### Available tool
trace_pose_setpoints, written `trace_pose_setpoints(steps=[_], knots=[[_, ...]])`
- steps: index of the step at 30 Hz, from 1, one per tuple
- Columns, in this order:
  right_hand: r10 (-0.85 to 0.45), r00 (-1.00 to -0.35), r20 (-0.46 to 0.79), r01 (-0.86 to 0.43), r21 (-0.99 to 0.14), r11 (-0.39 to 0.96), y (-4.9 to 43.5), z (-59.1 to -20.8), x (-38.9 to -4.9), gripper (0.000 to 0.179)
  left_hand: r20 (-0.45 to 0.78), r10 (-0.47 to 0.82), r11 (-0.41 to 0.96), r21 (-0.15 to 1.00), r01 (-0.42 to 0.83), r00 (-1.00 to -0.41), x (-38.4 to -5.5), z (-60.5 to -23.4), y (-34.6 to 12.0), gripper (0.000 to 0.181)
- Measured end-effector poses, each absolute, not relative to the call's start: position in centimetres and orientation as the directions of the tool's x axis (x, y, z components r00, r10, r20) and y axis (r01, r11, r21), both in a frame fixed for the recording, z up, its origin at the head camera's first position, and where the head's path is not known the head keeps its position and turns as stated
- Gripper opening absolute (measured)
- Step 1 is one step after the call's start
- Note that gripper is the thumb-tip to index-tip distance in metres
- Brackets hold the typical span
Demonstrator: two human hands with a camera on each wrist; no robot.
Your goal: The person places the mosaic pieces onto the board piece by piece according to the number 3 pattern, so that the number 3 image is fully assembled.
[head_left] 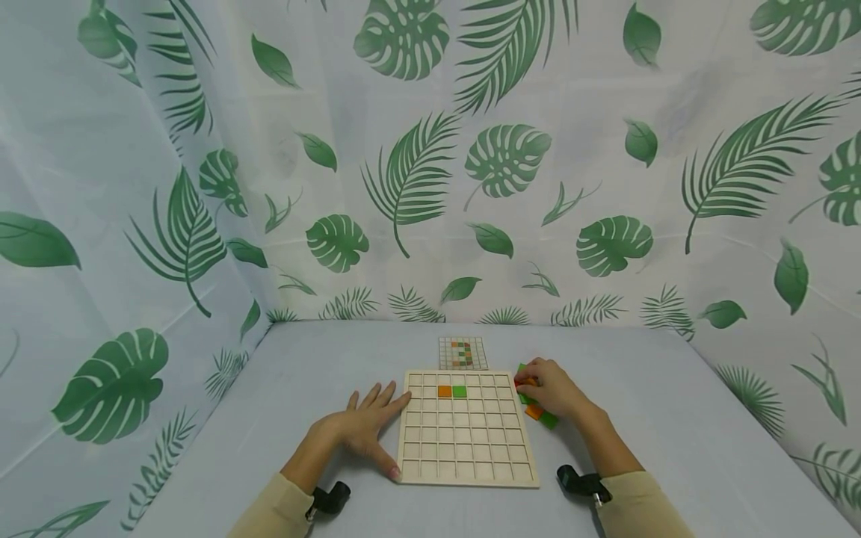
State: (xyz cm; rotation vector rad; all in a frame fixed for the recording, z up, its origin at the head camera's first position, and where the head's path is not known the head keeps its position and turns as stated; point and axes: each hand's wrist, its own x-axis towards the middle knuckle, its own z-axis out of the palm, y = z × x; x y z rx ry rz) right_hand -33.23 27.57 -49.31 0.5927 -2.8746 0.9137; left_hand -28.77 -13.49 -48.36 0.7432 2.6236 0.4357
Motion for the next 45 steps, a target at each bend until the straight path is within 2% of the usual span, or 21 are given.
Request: trace_pose_setpoints(steps=[16,28,45], knots=[[-0.315,-0.93,0.191,-0.368,-0.516,0.774,27.34,-49.25,-33.13,0.001,-0.271,0.547,0.815,0.386,0.431,-0.792,-28.67,-48.21,-13.46,0.138],[-0.302,-0.934,0.193,-0.357,-0.436,0.826,27.29,-49.18,-32.88,0.009,-0.269,0.554,0.811,0.387,0.439,-0.788,-28.69,-48.35,-13.48,0.137],[-0.299,-0.943,0.149,-0.334,-0.462,0.822,27.2,-48.98,-32.87,0.006,-0.266,0.551,0.812,0.389,0.434,-0.791,-28.71,-48.46,-13.52,0.137]])
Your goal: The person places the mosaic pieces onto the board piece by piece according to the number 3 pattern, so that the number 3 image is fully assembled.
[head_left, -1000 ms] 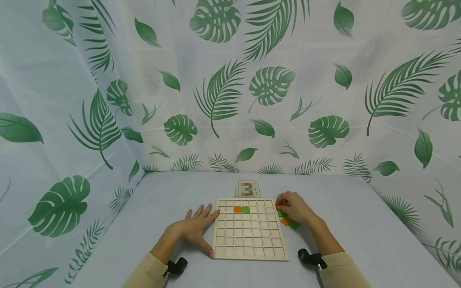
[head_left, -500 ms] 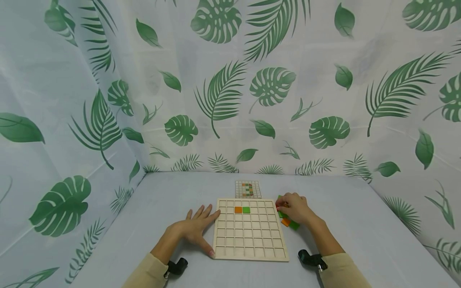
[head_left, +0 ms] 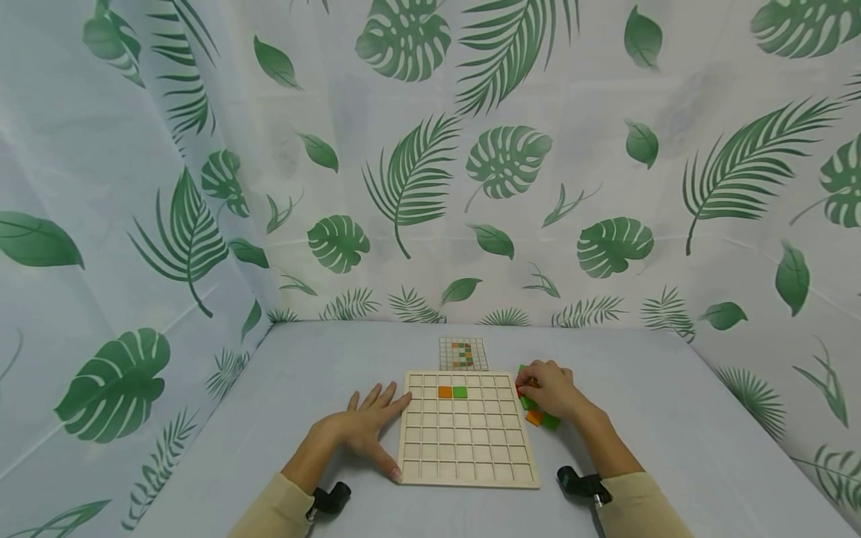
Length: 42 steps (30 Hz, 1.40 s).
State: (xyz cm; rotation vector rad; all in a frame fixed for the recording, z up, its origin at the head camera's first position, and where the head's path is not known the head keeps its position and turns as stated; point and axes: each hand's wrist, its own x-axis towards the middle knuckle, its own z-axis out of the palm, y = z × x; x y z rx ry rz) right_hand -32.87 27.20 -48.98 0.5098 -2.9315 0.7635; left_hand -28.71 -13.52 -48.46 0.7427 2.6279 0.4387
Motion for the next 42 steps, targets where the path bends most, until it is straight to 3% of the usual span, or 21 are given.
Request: trace_pose_setpoints(steps=[13,23,42], knots=[[-0.306,-0.943,0.134,-0.332,-0.489,0.807,27.62,-48.46,-32.66,0.005,-0.268,0.55,0.813,0.386,0.435,-0.791,-28.79,-48.13,-13.53,0.138],[-0.287,-0.942,0.172,-0.333,-0.411,0.848,27.48,-48.7,-32.95,0.009,-0.264,0.55,0.812,0.392,0.433,-0.792,-28.77,-48.3,-13.56,0.138],[-0.29,-0.944,0.158,-0.33,-0.45,0.83,27.86,-48.34,-32.74,0.005,-0.265,0.544,0.815,0.392,0.426,-0.796,-28.75,-48.39,-13.54,0.139]])
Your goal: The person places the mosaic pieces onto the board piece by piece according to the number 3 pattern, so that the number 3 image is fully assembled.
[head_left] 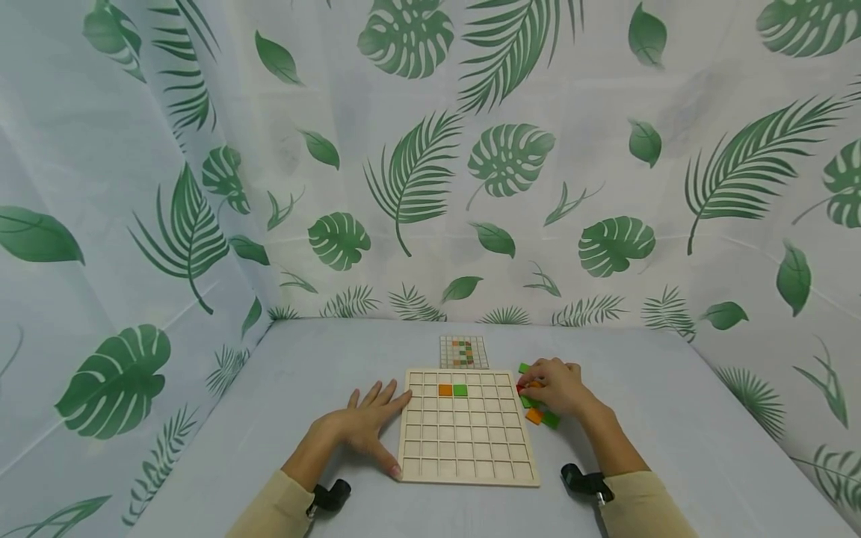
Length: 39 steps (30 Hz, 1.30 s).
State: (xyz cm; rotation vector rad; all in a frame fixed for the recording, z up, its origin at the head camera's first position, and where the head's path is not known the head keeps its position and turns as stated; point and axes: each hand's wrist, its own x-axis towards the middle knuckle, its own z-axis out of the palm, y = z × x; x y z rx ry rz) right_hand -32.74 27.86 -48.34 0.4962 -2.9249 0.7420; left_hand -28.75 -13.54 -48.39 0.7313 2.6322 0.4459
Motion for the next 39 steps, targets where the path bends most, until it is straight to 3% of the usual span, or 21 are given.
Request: trace_pose_setpoints(steps=[17,39], knots=[[-0.307,-0.934,0.18,-0.356,-0.431,0.829,27.8,-47.9,-32.4,0.005,-0.265,0.545,0.816,0.387,0.43,-0.796,-28.8,-48.4,-13.5,0.139],[-0.285,-0.92,0.268,-0.356,-0.275,0.893,27.7,-49.0,-32.8,0.018,-0.273,0.549,0.815,0.385,0.433,-0.79,-28.6,-48.2,-13.5,0.138]])
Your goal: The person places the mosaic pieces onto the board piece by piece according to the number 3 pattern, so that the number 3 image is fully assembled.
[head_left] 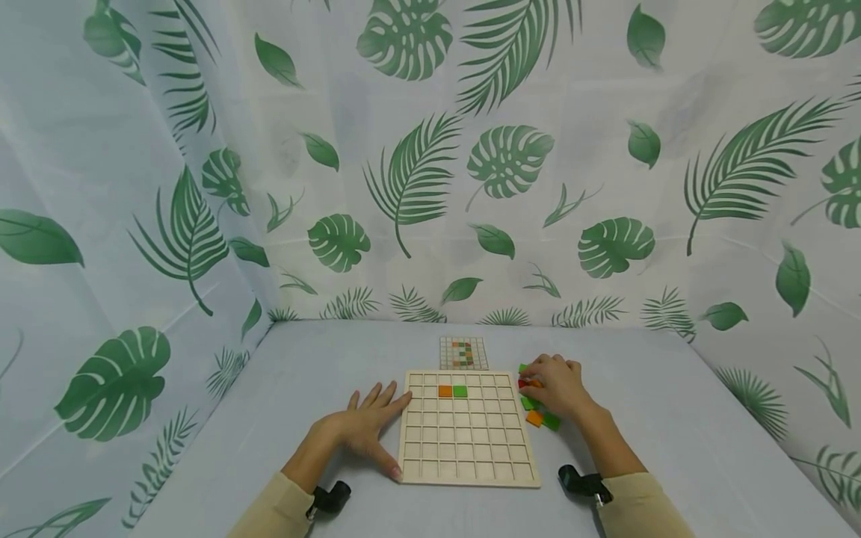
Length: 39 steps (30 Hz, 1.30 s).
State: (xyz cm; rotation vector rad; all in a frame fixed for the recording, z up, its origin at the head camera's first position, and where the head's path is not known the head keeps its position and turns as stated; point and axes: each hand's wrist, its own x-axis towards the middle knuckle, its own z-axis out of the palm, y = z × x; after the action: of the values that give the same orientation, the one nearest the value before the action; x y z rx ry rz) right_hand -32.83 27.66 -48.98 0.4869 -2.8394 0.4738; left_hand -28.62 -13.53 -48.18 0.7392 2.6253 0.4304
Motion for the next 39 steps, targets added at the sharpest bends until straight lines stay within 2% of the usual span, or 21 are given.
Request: trace_pose_setpoints(steps=[9,12,15,20,28,39], knots=[[-0.3,-0.926,0.231,-0.365,-0.335,0.869,27.4,-49.2,-32.8,0.011,-0.278,0.544,0.819,0.384,0.427,-0.792,-28.5,-47.9,-13.3,0.137],[-0.292,-0.928,0.23,-0.362,-0.377,0.853,27.4,-49.1,-32.8,0.015,-0.279,0.541,0.821,0.381,0.426,-0.793,-28.4,-47.9,-13.3,0.137],[-0.285,-0.925,0.251,-0.369,-0.415,0.832,27.4,-49.0,-32.8,0.017,-0.278,0.543,0.819,0.382,0.427,-0.793,-28.4,-47.9,-13.3,0.137],[-0.262,-0.916,0.304,-0.379,-0.44,0.814,27.2,-48.8,-32.9,0.008,-0.275,0.548,0.814,0.393,0.428,-0.79,-28.4,-48.0,-13.4,0.138],[-0.241,-0.9,0.362,-0.426,-0.622,0.657,26.6,-48.4,-33.2,0.022,-0.271,0.539,0.82,0.383,0.425,-0.797,-28.5,-48.1,-13.4,0.137],[-0.265,-0.866,0.425,-0.5,-0.704,0.505,22.9,-46.3,-33.7,0.021,-0.28,0.539,0.82,0.39,0.419,-0.794,-28.4,-47.7,-13.4,0.137]])
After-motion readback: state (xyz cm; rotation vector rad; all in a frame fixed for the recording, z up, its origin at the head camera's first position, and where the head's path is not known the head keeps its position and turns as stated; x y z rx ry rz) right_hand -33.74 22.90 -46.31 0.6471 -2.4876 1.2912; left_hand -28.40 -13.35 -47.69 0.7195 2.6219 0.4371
